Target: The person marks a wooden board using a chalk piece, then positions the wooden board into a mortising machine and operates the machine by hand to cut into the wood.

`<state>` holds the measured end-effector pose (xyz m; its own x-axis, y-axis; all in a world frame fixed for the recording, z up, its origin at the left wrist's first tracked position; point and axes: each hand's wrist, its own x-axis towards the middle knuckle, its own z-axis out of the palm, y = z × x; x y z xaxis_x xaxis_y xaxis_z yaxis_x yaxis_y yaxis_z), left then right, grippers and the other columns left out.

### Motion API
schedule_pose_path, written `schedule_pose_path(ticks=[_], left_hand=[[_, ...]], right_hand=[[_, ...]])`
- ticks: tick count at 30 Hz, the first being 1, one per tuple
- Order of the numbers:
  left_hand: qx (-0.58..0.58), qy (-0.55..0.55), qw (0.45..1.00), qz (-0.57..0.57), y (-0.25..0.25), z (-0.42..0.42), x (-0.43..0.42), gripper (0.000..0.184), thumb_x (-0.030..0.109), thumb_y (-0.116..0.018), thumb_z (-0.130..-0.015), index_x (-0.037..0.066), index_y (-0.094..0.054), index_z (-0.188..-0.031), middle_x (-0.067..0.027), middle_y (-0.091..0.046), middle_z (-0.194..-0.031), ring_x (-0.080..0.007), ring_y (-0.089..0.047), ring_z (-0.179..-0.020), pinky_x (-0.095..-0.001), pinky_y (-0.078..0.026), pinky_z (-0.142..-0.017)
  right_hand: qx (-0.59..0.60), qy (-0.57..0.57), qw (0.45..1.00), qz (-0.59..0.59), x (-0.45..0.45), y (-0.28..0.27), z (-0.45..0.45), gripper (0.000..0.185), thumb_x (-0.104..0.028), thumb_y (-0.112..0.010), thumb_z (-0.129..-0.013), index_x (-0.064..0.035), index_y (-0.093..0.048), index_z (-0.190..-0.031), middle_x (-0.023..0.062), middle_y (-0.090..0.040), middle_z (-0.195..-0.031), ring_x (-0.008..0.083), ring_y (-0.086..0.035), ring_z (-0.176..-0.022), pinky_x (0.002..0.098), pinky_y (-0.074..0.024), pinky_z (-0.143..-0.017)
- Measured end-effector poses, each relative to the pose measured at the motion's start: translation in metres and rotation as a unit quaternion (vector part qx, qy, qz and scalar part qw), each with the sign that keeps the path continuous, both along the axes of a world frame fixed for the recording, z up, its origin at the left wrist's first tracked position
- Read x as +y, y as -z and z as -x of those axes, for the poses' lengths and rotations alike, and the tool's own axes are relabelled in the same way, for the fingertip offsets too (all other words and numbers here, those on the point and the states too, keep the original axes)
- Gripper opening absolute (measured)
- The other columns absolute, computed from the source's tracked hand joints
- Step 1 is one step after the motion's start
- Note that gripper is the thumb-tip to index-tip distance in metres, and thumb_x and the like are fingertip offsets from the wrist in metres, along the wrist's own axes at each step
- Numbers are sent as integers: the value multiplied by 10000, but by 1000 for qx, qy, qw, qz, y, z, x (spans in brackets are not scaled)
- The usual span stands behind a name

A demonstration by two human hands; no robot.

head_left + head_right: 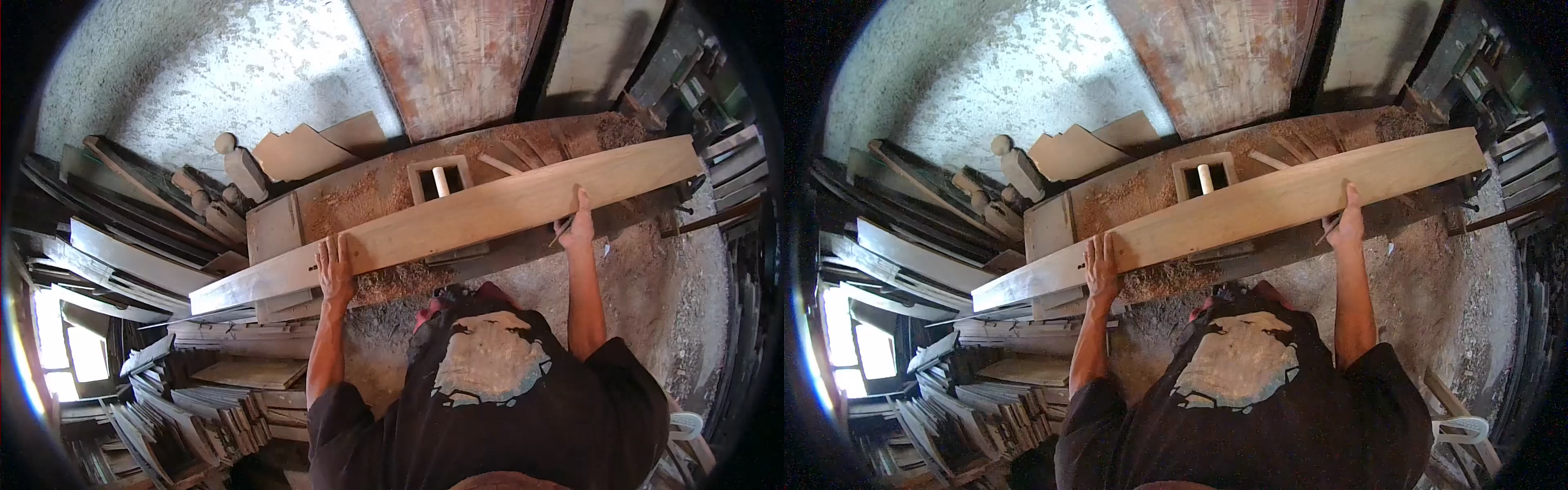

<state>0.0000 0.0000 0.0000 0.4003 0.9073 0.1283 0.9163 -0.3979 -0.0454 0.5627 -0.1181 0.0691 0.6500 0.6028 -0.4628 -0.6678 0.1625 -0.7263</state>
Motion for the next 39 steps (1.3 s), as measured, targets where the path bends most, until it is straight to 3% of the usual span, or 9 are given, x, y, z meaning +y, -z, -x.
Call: schedule_pose_path(ticks=[2, 5, 9, 10, 13, 16, 20, 26, 39], left_hand=[[-32, 12, 999, 26, 9, -10, 15, 1007, 78, -788, -741, 149, -288, -1613, -197, -417, -1584, -495, -345, -1466, -609, -296, -1195], [19, 25, 980, 196, -81, 29, 14, 945, 49, -747, -753, 128, -316, -1590, -167, -363, -1618, -440, -352, -1473, -579, -378, -1150], [38, 66, 965, 250, -104, 19, 65, 773, 120, -758, -726, 211, -541, -1462, -181, -672, -1305, -400, -646, -1175, -501, -534, -970], [-20, 82, 975, 208, -101, 24, 69, 637, 167, -763, -724, 231, -650, -1347, -187, -735, -1107, -414, -687, -1047, -503, -549, -917], [-42, 100, 973, 206, -108, 27, 83, 567, 201, -756, -732, 221, -680, -1294, -194, -734, -1101, -415, -684, -1052, -517, -549, -911], [-21, 90, 973, 210, -112, 26, 88, 532, 225, -761, -740, 230, -686, -1267, -199, -737, -1061, -411, -695, -1008, -521, -554, -893], [-48, 120, 976, 176, -106, 38, 90, 481, 251, -776, -749, 223, -688, -1220, -185, -740, -987, -408, -701, -953, -515, -561, -839], [-164, 153, 970, 92, -98, 60, 74, 401, 270, -797, -750, 174, -675, -1119, -152, -729, -879, -390, -710, -837, -516, -559, -737], [-119, 191, 965, 133, -104, 60, 98, 421, 321, -810, -771, 163, -657, -1130, -161, -732, -885, -380, -716, -855, -502, -561, -753]], right_hand=[[-29, 53, 998, 23, 10, -24, 7, 557, -633, -724, -885, -184, -610, -1195, -11, -672, -1064, 130, -647, -822, 291, -524, -589], [-11, -56, 998, 15, -31, -18, 27, 505, -648, -681, -915, -182, -606, -1094, -11, -645, -876, 125, -604, -634, 250, -456, -490], [20, -131, 991, -11, -45, -35, 20, 429, -613, -589, -994, -185, -574, -971, -6, -569, -753, 87, -451, -514, 239, -350, -422], [-14, -137, 990, 25, -51, -47, 35, 379, -533, -520, -1057, -170, -556, -953, -13, -566, -764, 78, -413, -514, 229, -328, -441], [-145, -176, 974, -20, -67, -56, 76, 322, -406, -518, -1089, -114, -605, -984, -33, -554, -778, 46, -420, -580, 221, -345, -502], [-470, -176, 865, -14, -65, -87, 115, 240, -258, -545, -1088, -61, -663, -1018, -31, -595, -832, 34, -469, -692, 219, -394, -611], [-530, -150, 835, -1, -42, -144, 183, 150, -139, -608, -1046, -22, -700, -1036, 30, -693, -955, 104, -596, -862, 278, -486, -792], [-642, -232, 724, -102, 19, -169, 282, 132, -104, -664, -976, 10, -725, -1002, 134, -738, -930, 250, -672, -856, 381, -538, -806], [-761, -255, 591, 78, 81, -115, 365, 97, -89, -686, -932, -39, -740, -995, 161, -713, -949, 363, -677, -884, 440, -547, -816]])
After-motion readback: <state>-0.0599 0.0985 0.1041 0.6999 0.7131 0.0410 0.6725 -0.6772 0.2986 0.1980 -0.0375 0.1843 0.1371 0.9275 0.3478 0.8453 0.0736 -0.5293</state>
